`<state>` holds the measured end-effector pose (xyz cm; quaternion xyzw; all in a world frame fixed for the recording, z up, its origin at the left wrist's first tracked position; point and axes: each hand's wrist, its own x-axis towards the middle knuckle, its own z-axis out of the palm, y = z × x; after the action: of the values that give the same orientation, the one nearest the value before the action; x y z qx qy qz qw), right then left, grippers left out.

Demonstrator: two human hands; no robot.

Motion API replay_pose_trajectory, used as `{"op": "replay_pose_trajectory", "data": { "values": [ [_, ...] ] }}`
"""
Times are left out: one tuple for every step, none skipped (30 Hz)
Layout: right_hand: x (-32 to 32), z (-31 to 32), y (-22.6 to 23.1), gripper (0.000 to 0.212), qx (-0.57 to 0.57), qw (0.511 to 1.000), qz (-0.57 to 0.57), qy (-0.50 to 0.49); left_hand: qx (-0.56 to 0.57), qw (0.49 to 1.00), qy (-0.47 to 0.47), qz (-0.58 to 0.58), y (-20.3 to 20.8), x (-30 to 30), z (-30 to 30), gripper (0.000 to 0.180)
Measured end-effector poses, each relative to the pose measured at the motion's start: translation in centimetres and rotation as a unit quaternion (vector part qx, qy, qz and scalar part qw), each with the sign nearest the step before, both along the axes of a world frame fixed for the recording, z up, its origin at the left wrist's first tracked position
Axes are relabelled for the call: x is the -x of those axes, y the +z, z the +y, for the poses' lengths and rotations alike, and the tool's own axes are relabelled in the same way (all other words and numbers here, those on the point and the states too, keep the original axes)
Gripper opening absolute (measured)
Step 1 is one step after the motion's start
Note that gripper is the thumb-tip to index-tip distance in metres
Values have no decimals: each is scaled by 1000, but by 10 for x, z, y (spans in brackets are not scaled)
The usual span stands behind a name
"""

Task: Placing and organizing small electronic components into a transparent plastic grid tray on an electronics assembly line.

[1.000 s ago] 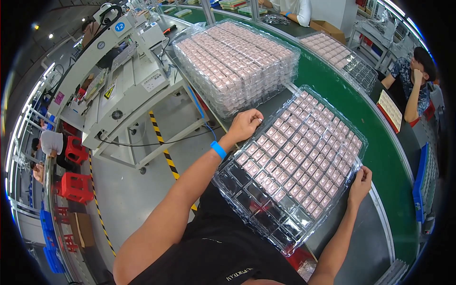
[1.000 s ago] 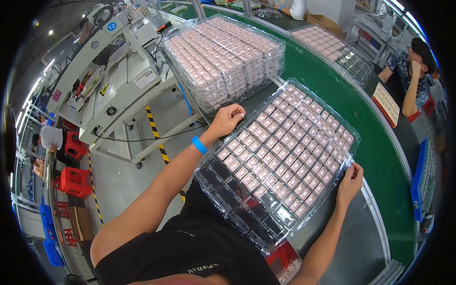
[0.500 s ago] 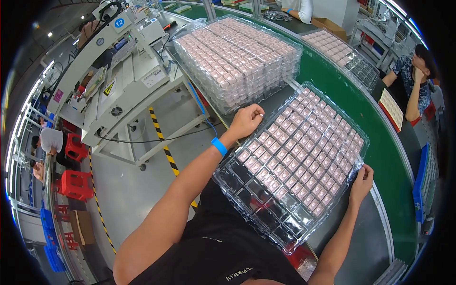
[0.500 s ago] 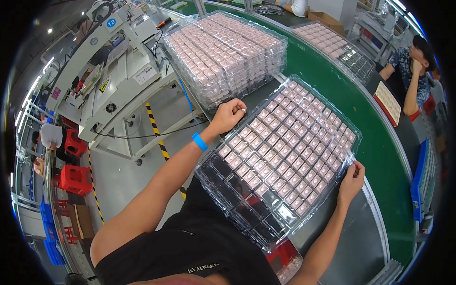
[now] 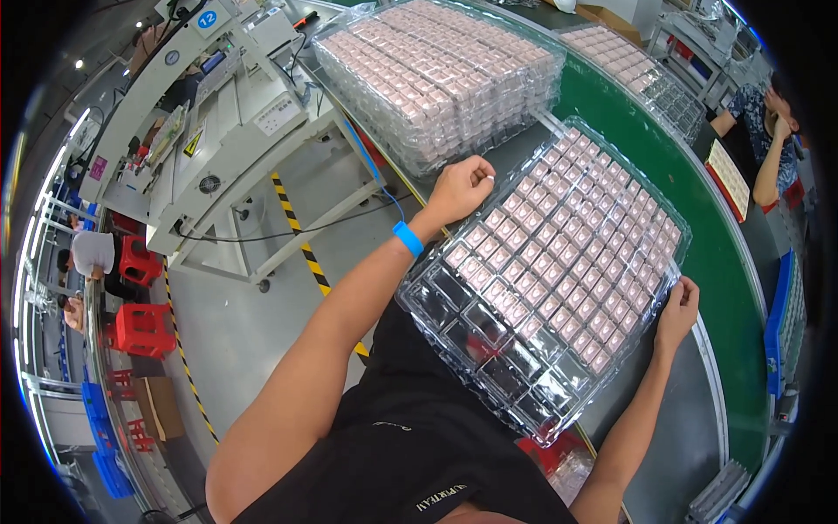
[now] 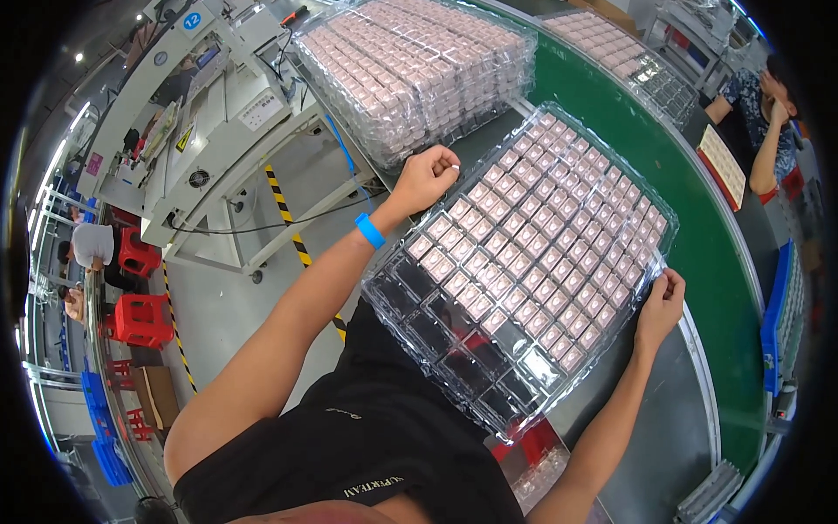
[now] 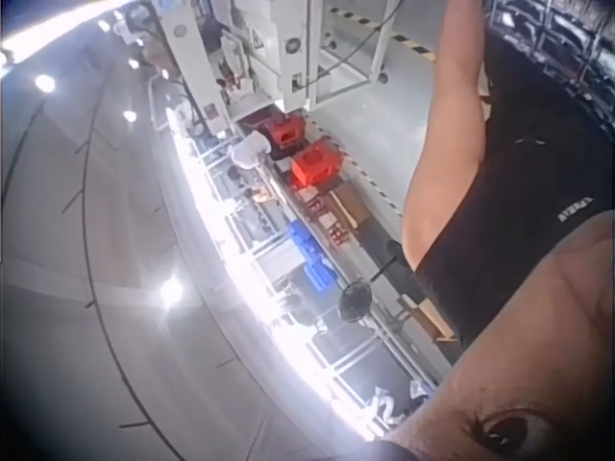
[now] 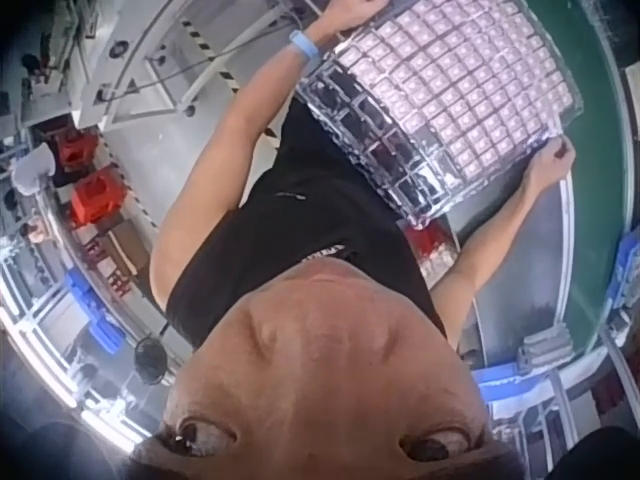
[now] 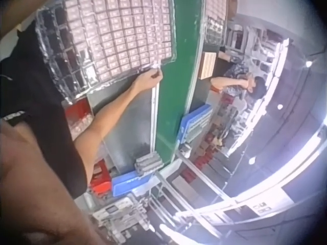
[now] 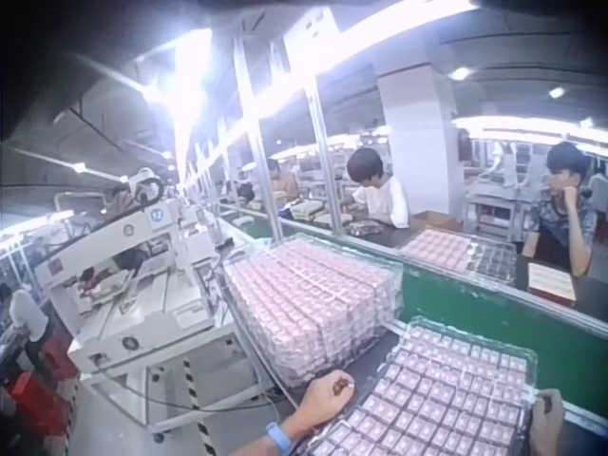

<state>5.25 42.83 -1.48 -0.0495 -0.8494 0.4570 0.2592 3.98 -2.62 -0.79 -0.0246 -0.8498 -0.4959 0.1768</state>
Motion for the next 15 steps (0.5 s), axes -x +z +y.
{"op": "replay_pose_trajectory", "data": {
  "values": [
    [-1, 2, -1, 20, -3, 1000, 1, -1, 4, 1000, -1, 0, 0, 0, 1, 15],
    [-2, 3, -2, 20, -1, 1000, -6, -6, 8, 1000, -3, -2, 0, -1, 2, 15],
    [-6, 7, -2, 20, -1, 1000, -14, -14, -2, 1000, -12, 7, -5, 0, 4, 14],
    [-5, 10, -6, 21, -5, 1000, 9, -9, -12, 1000, -12, 2, -8, 1, 4, 13],
    [-4, 18, -13, 21, -10, 1000, 25, 1, -12, 1000, -21, 9, -10, 0, 6, 13],
    [-4, 10, -8, 21, -42, 999, 10, 0, -17, 999, -19, 19, -15, -1, 1, 13],
    [-4, 9, -9, 23, -58, 998, -5, -13, -20, 1000, -16, -5, -8, -7, 1, 12],
    [-1, 1, -6, 23, -60, 998, -1, -16, -19, 1000, -12, -3, -13, -8, -6, 10],
    [3, 7, -13, 23, -55, 998, 16, -6, 8, 1000, -13, 16, -17, -5, -7, 11],
    [8, 7, -18, 23, -61, 998, 15, -9, 16, 999, -18, 22, -22, -4, -12, 11],
    [11, 5, -18, 24, -49, 999, 25, -2, 32, 998, -23, 50, -23, -3, -16, 13],
    [14, 7, -19, 25, -52, 998, 34, -22, 42, 996, -30, 76, -23, -1, -16, 14],
    [12, 14, -14, 26, -51, 997, 33, -41, 27, 996, -50, 66, -23, 5, -13, 20],
    [12, 16, -11, 25, -65, 996, 21, -49, 146, 989, -23, -30, -27, 13, -28, 25],
    [13, 26, -17, 26, -55, 997, 37, -44, 49, 997, -28, 54, -7, 9, 3, 11]
  ]
}}
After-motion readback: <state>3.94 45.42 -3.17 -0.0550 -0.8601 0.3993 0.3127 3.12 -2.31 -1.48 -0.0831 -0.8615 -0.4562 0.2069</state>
